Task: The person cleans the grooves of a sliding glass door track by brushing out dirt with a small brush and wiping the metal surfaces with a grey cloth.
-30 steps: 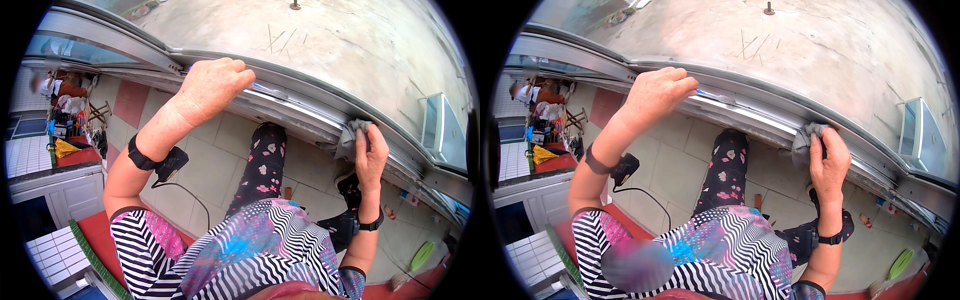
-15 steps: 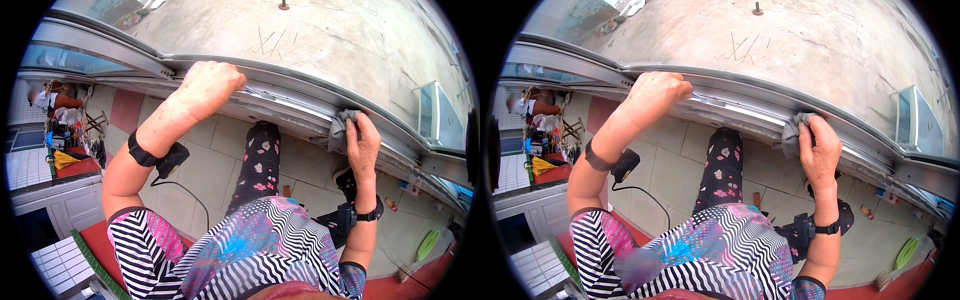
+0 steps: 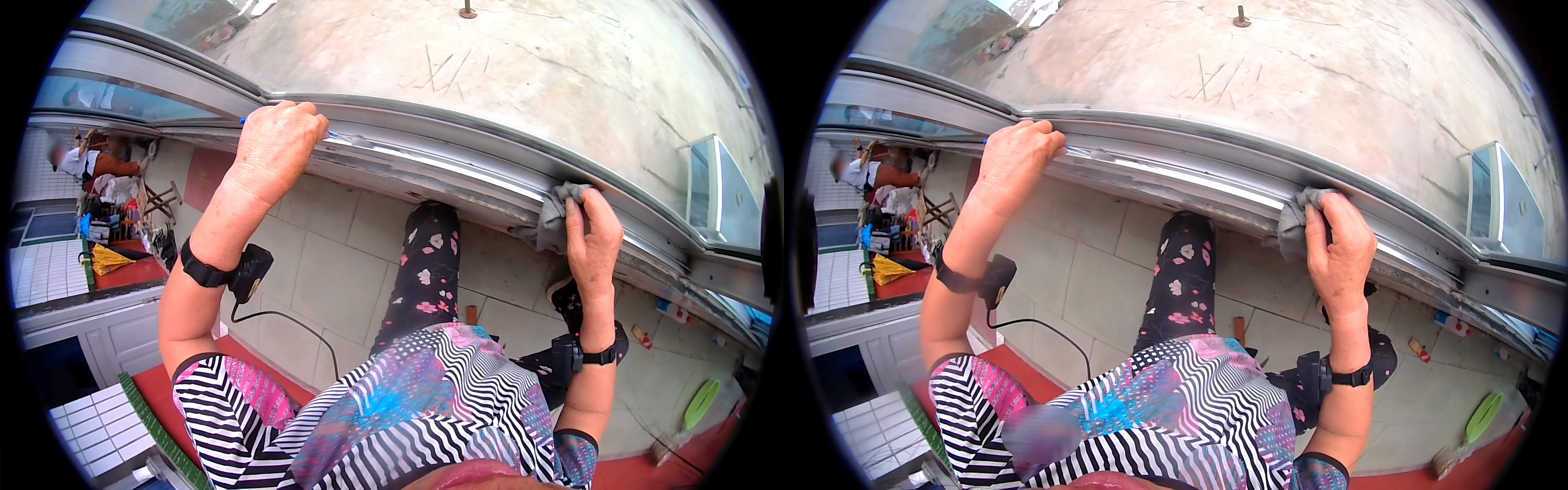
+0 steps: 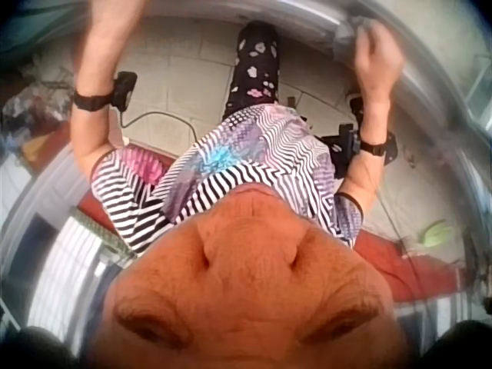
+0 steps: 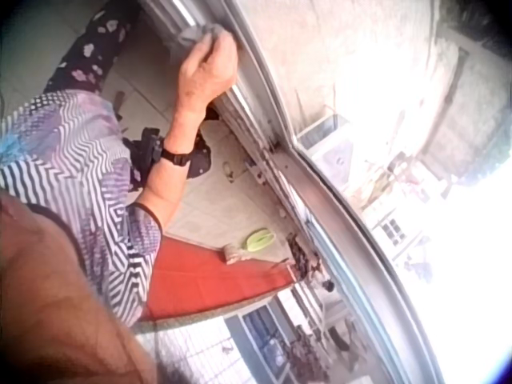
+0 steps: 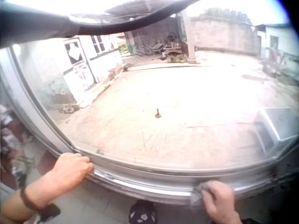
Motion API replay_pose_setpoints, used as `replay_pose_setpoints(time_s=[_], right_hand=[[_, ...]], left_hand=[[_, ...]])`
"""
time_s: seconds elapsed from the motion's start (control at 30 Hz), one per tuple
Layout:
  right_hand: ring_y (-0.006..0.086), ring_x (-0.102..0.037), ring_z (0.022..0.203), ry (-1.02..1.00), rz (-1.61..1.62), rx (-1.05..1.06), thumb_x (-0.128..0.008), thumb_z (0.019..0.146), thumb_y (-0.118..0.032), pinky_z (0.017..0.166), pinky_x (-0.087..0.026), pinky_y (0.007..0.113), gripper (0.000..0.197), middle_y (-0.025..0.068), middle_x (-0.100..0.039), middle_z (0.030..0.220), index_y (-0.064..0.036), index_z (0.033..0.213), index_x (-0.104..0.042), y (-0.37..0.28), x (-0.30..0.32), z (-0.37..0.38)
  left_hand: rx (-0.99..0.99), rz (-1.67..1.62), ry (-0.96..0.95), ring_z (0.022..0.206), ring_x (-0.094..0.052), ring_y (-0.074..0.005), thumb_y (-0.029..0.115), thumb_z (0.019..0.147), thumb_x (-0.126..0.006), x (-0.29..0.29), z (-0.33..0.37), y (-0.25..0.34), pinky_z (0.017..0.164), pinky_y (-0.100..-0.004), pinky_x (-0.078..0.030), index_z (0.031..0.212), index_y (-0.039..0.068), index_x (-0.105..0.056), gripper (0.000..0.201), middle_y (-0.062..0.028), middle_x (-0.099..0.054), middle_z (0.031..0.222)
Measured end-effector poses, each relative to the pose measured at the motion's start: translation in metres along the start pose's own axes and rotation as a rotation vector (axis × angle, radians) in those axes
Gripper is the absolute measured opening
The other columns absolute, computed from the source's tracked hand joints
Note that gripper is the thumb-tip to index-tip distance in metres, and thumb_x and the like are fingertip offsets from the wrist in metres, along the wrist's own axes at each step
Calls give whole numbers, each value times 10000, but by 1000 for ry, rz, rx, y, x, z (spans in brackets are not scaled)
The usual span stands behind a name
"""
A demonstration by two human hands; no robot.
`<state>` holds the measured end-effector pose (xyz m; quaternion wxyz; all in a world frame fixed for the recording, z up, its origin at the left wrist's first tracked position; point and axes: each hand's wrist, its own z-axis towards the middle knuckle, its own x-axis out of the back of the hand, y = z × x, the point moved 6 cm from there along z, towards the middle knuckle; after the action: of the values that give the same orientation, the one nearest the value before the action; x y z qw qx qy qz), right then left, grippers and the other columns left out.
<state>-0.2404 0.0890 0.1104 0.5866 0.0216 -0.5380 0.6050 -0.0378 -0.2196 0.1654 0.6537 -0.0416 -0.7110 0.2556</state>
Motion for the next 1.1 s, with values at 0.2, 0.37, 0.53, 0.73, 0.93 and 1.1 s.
replay_pose_setpoints(time_s=[0.2, 0.37, 0.53, 0.73, 0.93, 1.1], right_hand=[[356, -615, 765, -8, -7, -3, -659, 881, -6, 702, -505, 349, 65, 153, -625, 856, 7, 933, -622, -1, -1, 0], [352, -607, 751, -11, -16, -2, -660, 880, -8, 691, -501, 343, 61, 149, -621, 849, 3, 919, -614, 0, -1, 0], [352, -606, 746, -2, -21, 5, -663, 879, -14, 685, -500, 344, 63, 150, -615, 841, -4, 923, -618, -1, -1, 1], [353, -610, 752, -3, -18, -17, -661, 879, -14, 688, -500, 341, 68, 148, -621, 845, -4, 935, -625, 0, -1, 0], [355, -611, 754, -2, -11, -6, -659, 881, -14, 695, -503, 340, 62, 150, -622, 846, 0, 930, -625, -2, -1, 1], [354, -612, 755, -6, -17, -4, -657, 882, -13, 698, -503, 340, 57, 149, -622, 845, -1, 927, -623, -1, -1, 1]], left_hand=[[-17, 72, 45, 849, -664, -212, 88, 752, -691, 4, -2, -6, 740, -352, -547, 756, 146, -716, 63, -22, -632, 785], [-15, 17, 74, 835, -655, -214, 71, 719, -695, 0, -6, -17, 743, -346, -534, 722, 138, -690, 66, -24, -619, 768], [-34, 30, 83, 831, -655, -219, 86, 742, -691, 11, -3, -16, 733, -349, -517, 735, 131, -697, 46, -32, -622, 765], [-100, -173, 113, 799, -636, -259, 189, 838, -703, 36, 7, -4, 715, -382, -509, 817, 110, -697, 82, -44, -594, 758], [-156, -197, 133, 816, -667, -244, 128, 776, -679, 24, 15, 22, 705, -366, -541, 816, 124, -702, 47, -42, -619, 769], [-218, -176, 94, 826, -677, -242, 79, 760, -670, 18, 22, 39, 711, -372, -553, 806, 121, -698, 68, -46, -630, 780]])
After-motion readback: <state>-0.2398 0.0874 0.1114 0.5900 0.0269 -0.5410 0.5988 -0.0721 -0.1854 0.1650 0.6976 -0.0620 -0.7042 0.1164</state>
